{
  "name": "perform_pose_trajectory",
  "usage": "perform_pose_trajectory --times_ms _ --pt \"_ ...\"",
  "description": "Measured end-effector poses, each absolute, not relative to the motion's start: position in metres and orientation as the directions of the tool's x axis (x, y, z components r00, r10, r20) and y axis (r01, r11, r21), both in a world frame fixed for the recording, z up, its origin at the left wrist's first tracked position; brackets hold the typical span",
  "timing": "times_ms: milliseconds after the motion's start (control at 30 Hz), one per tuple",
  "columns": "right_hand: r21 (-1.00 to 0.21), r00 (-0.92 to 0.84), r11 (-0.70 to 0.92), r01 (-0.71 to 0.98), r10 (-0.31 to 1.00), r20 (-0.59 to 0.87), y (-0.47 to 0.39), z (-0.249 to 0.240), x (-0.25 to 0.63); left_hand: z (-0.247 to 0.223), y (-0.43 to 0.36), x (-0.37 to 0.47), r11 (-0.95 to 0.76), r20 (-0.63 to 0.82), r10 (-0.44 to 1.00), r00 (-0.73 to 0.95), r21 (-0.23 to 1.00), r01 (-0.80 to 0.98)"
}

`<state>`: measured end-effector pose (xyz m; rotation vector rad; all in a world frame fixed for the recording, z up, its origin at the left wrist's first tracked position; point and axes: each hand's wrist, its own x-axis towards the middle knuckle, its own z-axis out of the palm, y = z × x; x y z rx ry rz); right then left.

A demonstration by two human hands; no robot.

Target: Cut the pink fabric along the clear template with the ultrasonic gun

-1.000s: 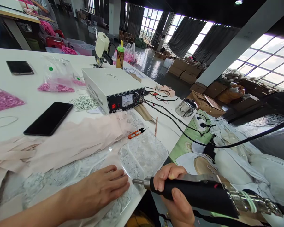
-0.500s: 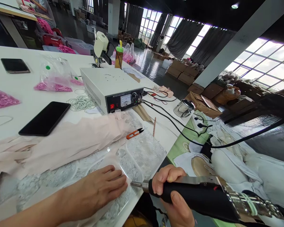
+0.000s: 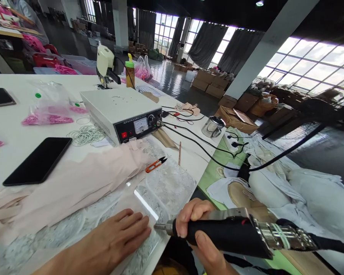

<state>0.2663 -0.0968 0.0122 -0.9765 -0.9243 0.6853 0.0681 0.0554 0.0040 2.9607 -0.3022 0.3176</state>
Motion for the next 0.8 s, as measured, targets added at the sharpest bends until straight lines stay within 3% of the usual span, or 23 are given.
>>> perform_pose_trajectory --times_ms 100,200,467,800 --pt "-0.853 0.445 0.519 -0.060 0.779 0.443 -0.093 0.012 0.266 0.003 0.058 0.067 -0.964 0.206 -0.220 0.953 0.103 -0.245" --pt "-0.857 0.422 0.516 -0.008 0.778 0.465 -0.090 0.016 0.265 0.001 0.059 0.064 -0.973 0.158 -0.203 0.966 0.075 -0.216" --pt "-0.860 0.412 0.508 -0.055 0.795 0.444 -0.094 0.017 0.267 -0.003 0.055 0.058 -0.989 0.124 -0.138 0.983 0.037 -0.143" --pt "-0.872 0.439 0.469 -0.140 0.819 0.370 -0.098 0.019 0.265 -0.002 0.046 0.059 -0.991 0.149 -0.080 0.986 0.094 -0.094"
